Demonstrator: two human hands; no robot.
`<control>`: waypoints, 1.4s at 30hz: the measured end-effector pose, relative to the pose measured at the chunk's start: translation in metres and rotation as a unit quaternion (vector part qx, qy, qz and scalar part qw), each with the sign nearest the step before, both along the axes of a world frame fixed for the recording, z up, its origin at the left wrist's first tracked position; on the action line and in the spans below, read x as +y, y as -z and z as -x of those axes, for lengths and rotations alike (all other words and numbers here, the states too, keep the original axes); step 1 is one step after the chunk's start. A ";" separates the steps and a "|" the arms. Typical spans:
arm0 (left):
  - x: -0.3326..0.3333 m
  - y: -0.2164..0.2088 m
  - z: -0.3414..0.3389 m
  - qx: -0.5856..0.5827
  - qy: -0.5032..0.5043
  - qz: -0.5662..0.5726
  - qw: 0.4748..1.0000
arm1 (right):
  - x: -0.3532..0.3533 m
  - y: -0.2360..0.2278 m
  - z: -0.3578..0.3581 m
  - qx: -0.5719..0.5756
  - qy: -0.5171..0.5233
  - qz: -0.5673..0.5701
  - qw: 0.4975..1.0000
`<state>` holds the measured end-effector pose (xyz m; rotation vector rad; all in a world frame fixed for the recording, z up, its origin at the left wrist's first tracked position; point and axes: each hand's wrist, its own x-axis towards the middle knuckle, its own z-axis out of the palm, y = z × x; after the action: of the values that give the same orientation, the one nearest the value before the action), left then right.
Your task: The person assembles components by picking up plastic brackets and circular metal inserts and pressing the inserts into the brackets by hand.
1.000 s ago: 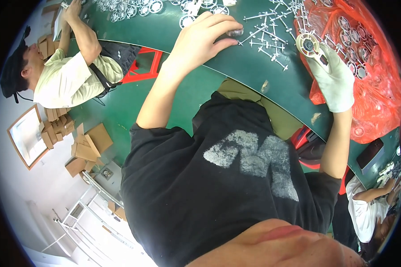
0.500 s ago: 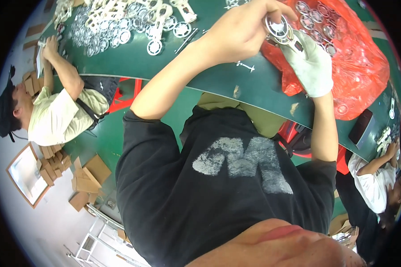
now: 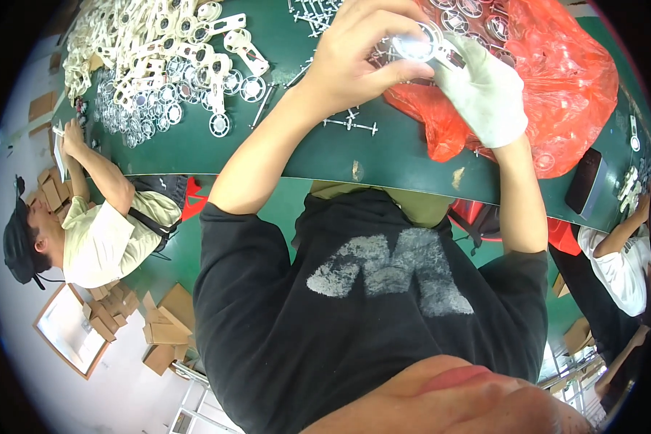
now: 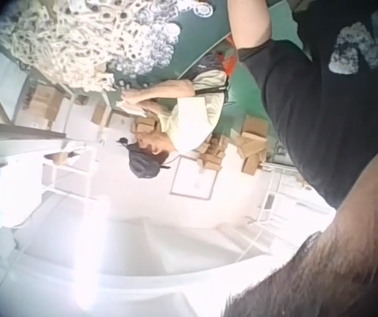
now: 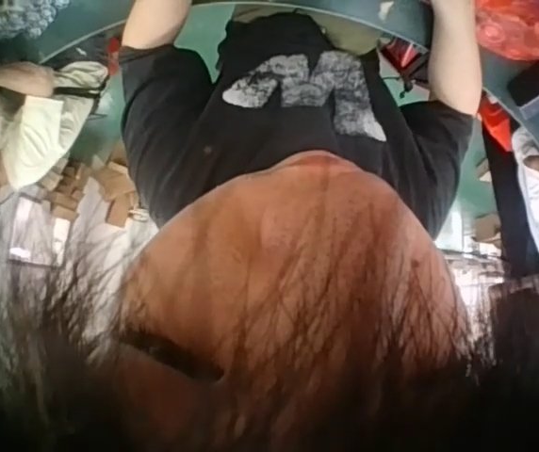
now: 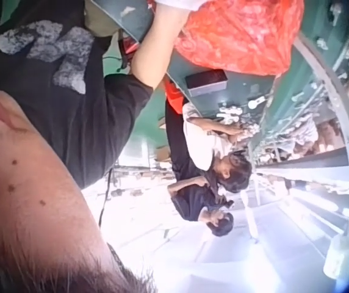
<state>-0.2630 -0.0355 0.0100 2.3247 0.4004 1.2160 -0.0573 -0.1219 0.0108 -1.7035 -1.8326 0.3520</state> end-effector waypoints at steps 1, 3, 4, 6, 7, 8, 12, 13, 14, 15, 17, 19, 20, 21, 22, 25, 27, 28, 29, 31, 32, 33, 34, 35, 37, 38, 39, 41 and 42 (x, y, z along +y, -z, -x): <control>0.000 -0.011 0.001 -0.010 0.007 0.002 1.000 | 0.000 -0.003 0.001 -0.009 0.005 0.019 1.000; 0.020 0.019 -0.006 -0.076 0.045 -0.041 0.995 | 0.000 -0.006 0.003 -0.007 -0.011 0.012 1.000; 0.026 0.024 -0.010 -0.142 0.084 -0.084 0.983 | 0.000 -0.007 0.003 -0.006 -0.026 0.003 1.000; 0.026 0.028 -0.005 -0.117 0.075 -0.078 0.987 | -0.002 -0.011 0.005 -0.007 -0.028 0.014 0.999; 0.027 0.029 -0.005 -0.098 0.078 -0.097 0.987 | -0.003 -0.012 0.007 -0.009 -0.030 0.024 0.999; 0.027 0.029 -0.004 -0.080 0.081 -0.116 0.987 | -0.004 -0.013 0.007 -0.009 -0.030 0.025 0.999; 0.017 0.019 -0.002 -0.050 0.073 -0.112 0.990 | -0.006 -0.009 0.006 -0.024 -0.035 0.007 0.999; 0.004 0.013 -0.005 -0.071 0.053 -0.027 0.996 | -0.007 -0.005 0.005 -0.021 -0.036 -0.012 0.999; -0.003 0.009 -0.006 -0.091 0.034 0.058 0.994 | -0.007 -0.001 0.004 -0.021 -0.034 -0.012 0.999; -0.004 0.009 -0.005 -0.091 0.035 0.058 0.994 | -0.007 0.004 0.003 0.031 -0.037 0.000 0.999; -0.006 0.010 -0.001 -0.049 0.018 0.082 0.995 | -0.008 0.004 0.002 0.084 -0.038 0.011 0.996; -0.002 0.009 -0.002 -0.079 0.027 0.042 0.996 | -0.007 -0.002 0.008 0.050 -0.045 -0.007 0.998; -0.003 0.008 -0.001 -0.080 0.035 0.057 0.995 | -0.007 -0.002 0.009 0.049 -0.044 -0.008 0.998; -0.003 0.008 -0.001 -0.080 0.044 0.072 0.993 | -0.006 0.000 0.010 0.045 -0.034 -0.036 0.998; -0.001 0.006 -0.003 -0.089 0.057 0.077 0.991 | -0.006 0.002 0.010 0.041 -0.025 -0.065 0.997; -0.004 -0.020 0.007 0.049 0.060 0.085 0.993 | -0.006 0.002 0.008 0.014 -0.030 -0.078 0.996; 0.017 0.016 -0.001 -0.035 0.082 -0.019 0.996 | -0.006 -0.003 0.012 0.006 -0.031 -0.061 0.998; 0.023 0.020 -0.009 -0.117 0.108 -0.120 0.980 | -0.007 -0.005 0.012 -0.003 -0.025 -0.041 0.999; 0.017 0.022 -0.006 -0.116 0.110 -0.120 0.980 | -0.008 -0.008 0.012 -0.002 -0.024 -0.041 0.999; -0.007 0.003 -0.003 -0.034 0.027 0.030 0.999 | -0.010 -0.011 0.011 0.071 -0.014 0.010 0.997; -0.010 0.003 -0.002 -0.021 0.044 0.030 0.998 | -0.007 -0.014 0.007 0.072 -0.012 0.010 0.997; -0.011 0.004 -0.001 -0.008 0.064 0.031 0.997 | -0.004 -0.017 -0.001 0.138 -0.089 0.089 0.982; -0.009 0.005 0.002 0.007 0.102 0.015 0.995 | -0.001 -0.019 -0.006 0.203 -0.164 0.165 0.951; -0.012 0.005 0.000 0.011 0.110 0.000 0.994 | 0.000 -0.021 -0.003 0.221 -0.133 0.261 0.930; -0.015 0.003 -0.003 0.044 0.120 -0.057 0.990 | 0.002 -0.026 -0.003 0.198 -0.141 0.277 0.930; -0.016 0.003 -0.003 0.019 0.138 -0.006 0.990 | 0.002 -0.027 -0.003 0.173 -0.154 0.294 0.928; -0.018 0.004 -0.003 -0.005 0.155 0.045 0.987 | 0.001 -0.024 -0.002 0.174 -0.151 0.293 0.928; -0.018 0.004 -0.006 -0.035 0.151 0.141 0.978 | -0.004 -0.008 0.006 0.173 -0.135 0.113 0.969; -0.021 -0.002 -0.003 -0.016 0.132 0.190 0.973 | -0.005 -0.003 0.009 0.171 -0.127 0.022 0.977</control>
<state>-0.2597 -0.0561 0.0117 1.9548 0.2734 0.9510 -0.0659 -0.1267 0.0143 -1.3371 -1.7909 0.7482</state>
